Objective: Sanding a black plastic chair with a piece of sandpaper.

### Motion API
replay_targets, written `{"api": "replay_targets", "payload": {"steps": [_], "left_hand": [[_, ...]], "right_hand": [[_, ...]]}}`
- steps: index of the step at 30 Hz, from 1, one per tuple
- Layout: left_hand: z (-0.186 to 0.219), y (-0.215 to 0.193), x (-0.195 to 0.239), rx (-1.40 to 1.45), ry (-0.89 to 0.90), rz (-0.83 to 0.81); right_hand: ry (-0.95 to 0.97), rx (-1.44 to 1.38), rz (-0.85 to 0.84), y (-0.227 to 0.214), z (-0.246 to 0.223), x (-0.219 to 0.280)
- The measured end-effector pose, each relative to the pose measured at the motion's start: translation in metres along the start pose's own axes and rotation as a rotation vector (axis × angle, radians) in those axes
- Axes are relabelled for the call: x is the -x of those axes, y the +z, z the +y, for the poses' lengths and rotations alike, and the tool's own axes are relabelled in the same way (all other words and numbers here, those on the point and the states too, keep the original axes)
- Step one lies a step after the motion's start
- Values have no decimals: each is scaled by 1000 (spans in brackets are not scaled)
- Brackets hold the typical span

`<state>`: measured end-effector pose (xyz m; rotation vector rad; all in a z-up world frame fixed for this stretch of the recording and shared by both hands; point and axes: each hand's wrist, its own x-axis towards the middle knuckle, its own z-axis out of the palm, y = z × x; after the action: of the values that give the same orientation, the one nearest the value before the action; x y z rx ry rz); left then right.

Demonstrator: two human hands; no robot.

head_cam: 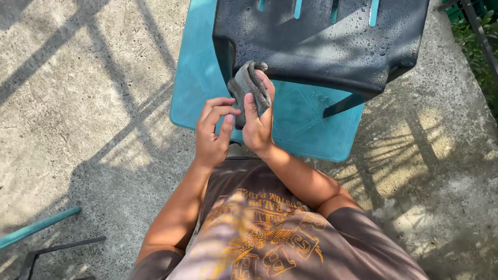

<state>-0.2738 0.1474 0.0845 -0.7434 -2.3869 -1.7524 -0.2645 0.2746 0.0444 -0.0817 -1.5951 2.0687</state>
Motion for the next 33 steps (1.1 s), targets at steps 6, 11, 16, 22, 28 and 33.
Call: {"api": "replay_targets", "payload": {"steps": [6, 11, 16, 22, 28, 33], "left_hand": [[-22, -7, -53, 131, 70, -46], [-43, -5, -94, 65, 280, -63], [-46, 5, -117, 8, 407, -242], [-47, 6, -113, 198, 311, -164], [-48, 0, -116, 88, 275, -274], [-58, 12, -109, -101, 262, -51]], "right_hand": [[-130, 110, 238, -31, -5, -1], [-262, -25, 593, -88, -34, -23], [-440, 544, 639, -65, -49, -46], [-352, 1212, -61, 25, -55, -60], [-421, 1170, -173, -25, -73, -70], [-356, 1279, 317, -124, -81, -75]]}}
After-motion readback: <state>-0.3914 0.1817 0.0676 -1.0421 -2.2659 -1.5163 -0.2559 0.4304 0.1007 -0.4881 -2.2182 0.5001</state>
